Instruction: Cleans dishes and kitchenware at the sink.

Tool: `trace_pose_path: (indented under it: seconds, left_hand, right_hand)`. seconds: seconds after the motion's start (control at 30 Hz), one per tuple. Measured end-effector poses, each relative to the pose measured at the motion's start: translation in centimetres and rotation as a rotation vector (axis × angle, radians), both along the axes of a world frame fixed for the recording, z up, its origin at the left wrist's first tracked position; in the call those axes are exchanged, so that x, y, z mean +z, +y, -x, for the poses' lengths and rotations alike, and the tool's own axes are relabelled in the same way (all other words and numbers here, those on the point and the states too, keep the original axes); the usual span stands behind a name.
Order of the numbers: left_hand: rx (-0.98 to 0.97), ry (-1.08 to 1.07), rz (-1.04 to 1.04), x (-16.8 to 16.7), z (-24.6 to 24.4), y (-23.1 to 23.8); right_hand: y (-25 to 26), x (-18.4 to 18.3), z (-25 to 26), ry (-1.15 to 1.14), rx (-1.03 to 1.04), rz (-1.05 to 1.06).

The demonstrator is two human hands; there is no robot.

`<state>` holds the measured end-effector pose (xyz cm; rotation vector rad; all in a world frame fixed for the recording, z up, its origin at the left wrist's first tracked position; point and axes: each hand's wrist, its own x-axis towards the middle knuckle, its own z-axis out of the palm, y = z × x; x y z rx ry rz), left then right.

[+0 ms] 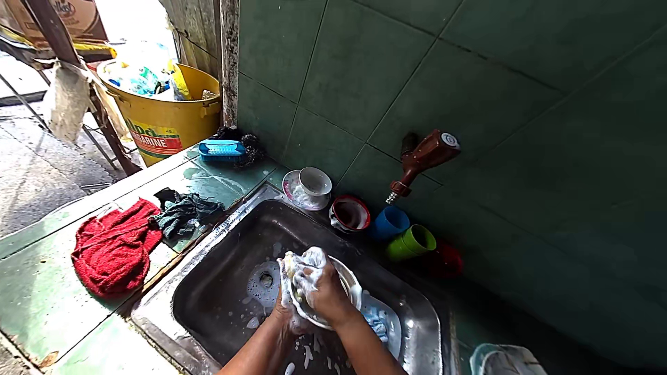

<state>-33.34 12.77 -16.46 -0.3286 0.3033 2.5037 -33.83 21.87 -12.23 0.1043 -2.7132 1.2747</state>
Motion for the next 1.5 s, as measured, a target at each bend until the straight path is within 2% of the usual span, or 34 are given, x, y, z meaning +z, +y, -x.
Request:
trace_pose_path:
  seconds: [0.1,0.17,0.23,0.3,0.37,0.4,0.43,0.5,0.53,0.57,0.6,0.63,0.7,0.77,0.83,0.93,1.0,1.07,1.13,1.17,1.2,1.23,1.27,1.3,1.33,1.37,1.4,1.47,1.5]
  left_hand:
    - [-0.004,0.065,-0.103,0.2,1.1,0.4]
    - [0.035,0.062,-0.052,0.4,1.3,0.3]
    - [0.132,0.073,0.099,0.7,1.4,0.3]
    - [0.2,0.121,0.183,0.4,1.6,0.1]
    - [0.213,0.167,0.203,-0.1,1.7,-0.1]
    - [0.219,0.174,0.189,-0.3,1.7,-0.2]
    - [0.234,0.181,0.163,-0.6,1.6,-0.2]
    - [0.236,0.203,0.107,-1.5,0.9,-0.2]
    - [0.214,0.189,0.082,-1.8,0.4,-0.2]
    - [0.2,0.194,0.086,-1.7,0.3,0.0]
    - [0.208,0.205,0.108,-1.3,0.4,0.2]
    - [0.214,0.202,0.135,-0.8,0.6,0.4]
    - [0.211,0.197,0.162,0.0,1.3,0.1]
    - [0.207,0.242,0.199,0.0,1.6,-0.5]
    - [0.223,0.319,0.245,-0.8,1.4,-0.9]
    - [0.293,0.394,0.245,-2.0,0.6,-0.4]
    - [0.313,0.442,0.245,-2.4,0.3,-0.6]
    - [0.344,0.411,0.305,-1.4,0.8,-1.0]
    - [0.273,0.354,0.274,-1.2,1.4,-1.6]
    - [0.21,0.343,0.265,-1.1,1.5,-1.6]
    - [0.16,0.314,0.249,-0.8,1.4,-1.2]
    - [0.12,0.276,0.246,0.0,1.1,-0.5]
    - [0.082,0.242,0.238,0.6,0.9,0.1]
    - [0.04,0.225,0.219,0.7,0.6,0.5]
    - [0.008,0.207,0.191,0.6,0.4,0.7]
    - [-0.016,0.195,0.16,0.4,0.3,0.8]
    - [-0.024,0.195,0.15,0.1,0.3,0.7]
    - [0.036,0.278,0.265,-0.8,0.7,-0.1]
    - [0.064,0.316,0.313,-1.2,1.2,-0.5]
  right_hand:
    - [1.3,-1.1,2.0,0.16,-0.056,-0.303]
    - [2.2,-2.0,2.6,0.235,-0.168,-0.463]
    - [2.7,-2.1,2.1,0.167,-0.242,-0.577]
    - [2.1,-1.1,0.7,-0.066,-0.22,-0.646]
    - [0.7,1.3,-0.6,-0.417,-0.091,-0.604]
    - [0.2,2.1,-1.2,-0.491,-0.034,-0.536]
    - [0.1,2.3,-1.8,-0.441,-0.001,-0.414]
    - [0.1,0.9,-2.1,-0.125,0.012,-0.099]
    - [0.0,0.0,-1.8,0.017,0.003,-0.013]
    - [0.3,-0.9,-1.4,0.116,-0.009,-0.025]
    - [0.9,-1.8,-1.0,0.164,-0.018,-0.136]
    - [1.5,-2.1,-0.7,0.117,-0.026,-0.303]
    - [1.4,-0.3,-0.7,-0.227,-0.019,-0.584]
    - [0.4,2.3,-1.2,-0.501,0.025,-0.629]
    - [-0.4,3.2,-2.3,-0.487,0.035,-0.414]
    - [-2.1,1.3,-3.0,-0.118,-0.145,0.095]
    - [-2.6,0.5,-3.5,0.021,-0.151,0.226]
    - [-1.1,0.1,-4.5,0.035,-0.001,0.079]
    - [1.7,1.7,-4.6,-0.157,0.187,-0.31]
    - [3.0,2.7,-3.9,-0.291,0.228,-0.496]
    - [4.2,3.1,-3.4,-0.322,0.203,-0.618]
    - [5.4,2.6,-3.0,-0.218,0.121,-0.687]
    - [6.4,1.4,-2.6,-0.006,0.009,-0.716]
    - [6.7,0.1,-2.0,0.186,-0.096,-0.704]
    - [6.4,-0.7,-1.6,0.27,-0.162,-0.642]
    - [5.5,-1.1,-1.5,0.252,-0.172,-0.539]
    - [4.2,-1.1,-1.8,0.152,-0.12,-0.42]
    - [1.9,-0.2,-3.0,-0.153,0.092,-0.197]
    - [1.6,0.7,-3.7,-0.289,0.202,-0.176]
